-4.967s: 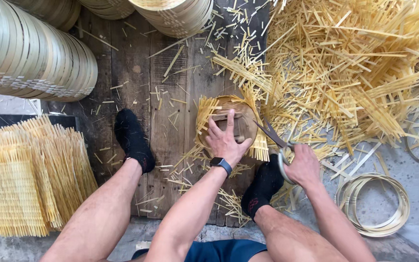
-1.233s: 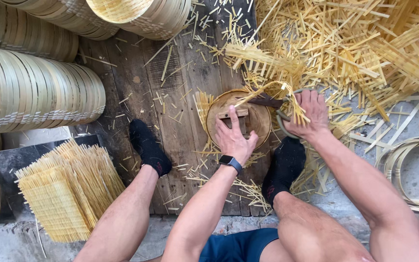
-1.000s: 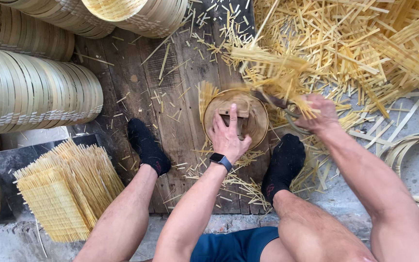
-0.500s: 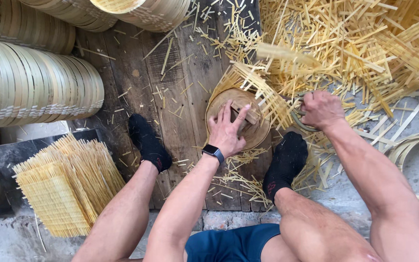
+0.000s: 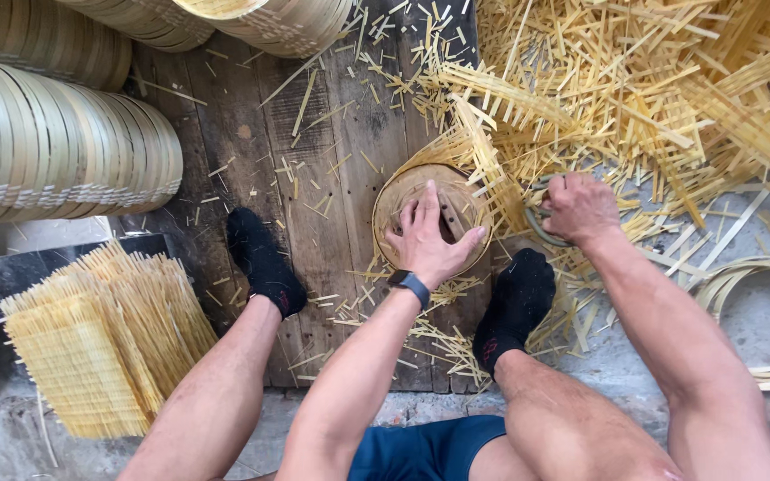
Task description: The person trims the excess bamboo strips from a steamer base using large shears and then fits a woven bamboo mat into a circular frame by hand.
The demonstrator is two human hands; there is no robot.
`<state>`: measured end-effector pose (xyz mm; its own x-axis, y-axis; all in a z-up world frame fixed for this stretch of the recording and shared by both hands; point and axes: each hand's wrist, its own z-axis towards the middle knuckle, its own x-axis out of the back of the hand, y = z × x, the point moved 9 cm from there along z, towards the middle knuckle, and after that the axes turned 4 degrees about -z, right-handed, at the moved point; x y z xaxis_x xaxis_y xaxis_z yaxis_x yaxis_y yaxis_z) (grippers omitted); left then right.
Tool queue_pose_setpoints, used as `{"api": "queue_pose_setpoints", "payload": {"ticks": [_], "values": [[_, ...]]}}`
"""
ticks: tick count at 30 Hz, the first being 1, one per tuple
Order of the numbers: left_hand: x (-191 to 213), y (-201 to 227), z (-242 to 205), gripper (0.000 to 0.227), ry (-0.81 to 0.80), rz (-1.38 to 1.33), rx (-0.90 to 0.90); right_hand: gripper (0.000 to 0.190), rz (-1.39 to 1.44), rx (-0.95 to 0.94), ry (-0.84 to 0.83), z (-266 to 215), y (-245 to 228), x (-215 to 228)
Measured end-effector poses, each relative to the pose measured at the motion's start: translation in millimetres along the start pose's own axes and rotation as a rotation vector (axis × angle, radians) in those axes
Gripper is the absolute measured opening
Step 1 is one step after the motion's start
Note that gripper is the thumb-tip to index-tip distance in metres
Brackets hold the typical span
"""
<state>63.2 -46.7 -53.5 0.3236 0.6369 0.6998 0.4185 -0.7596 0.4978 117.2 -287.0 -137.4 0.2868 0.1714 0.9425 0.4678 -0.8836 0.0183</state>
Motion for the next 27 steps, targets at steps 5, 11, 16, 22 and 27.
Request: {"api": "queue_pose_setpoints", "payload": {"ticks": [5, 11, 16, 22, 27], "values": [[-1.5, 2.3, 0.7, 0.107, 0.070, 0.036, -0.064, 0.053, -0.106, 0.014, 0.208, 22.7, -30.7, 31.5], [0.7, 2.9, 2.5, 0.103, 0.003, 0.130, -0.227, 0.026, -0.020, 0.011, 0.155, -1.3, 1.1, -11.4], [-1.6, 9.3, -0.8, 0.102, -0.015, 0.153, -0.299, 0.056, -0.012, -0.010, 0.103, 1.8, -11.2, 15.2], [-1.0, 5.2, 4.9, 0.100, -0.104, 0.236, -0.338, 0.028, -0.091, 0.070, 0.260, 14.5, -7.6, -3.4], [-8.6, 12.3, -4.8, 0.096, -0.189, 0.302, -0.528, 0.024, 0.004, 0.007, 0.137, -8.4, 4.1, -4.1]]}}
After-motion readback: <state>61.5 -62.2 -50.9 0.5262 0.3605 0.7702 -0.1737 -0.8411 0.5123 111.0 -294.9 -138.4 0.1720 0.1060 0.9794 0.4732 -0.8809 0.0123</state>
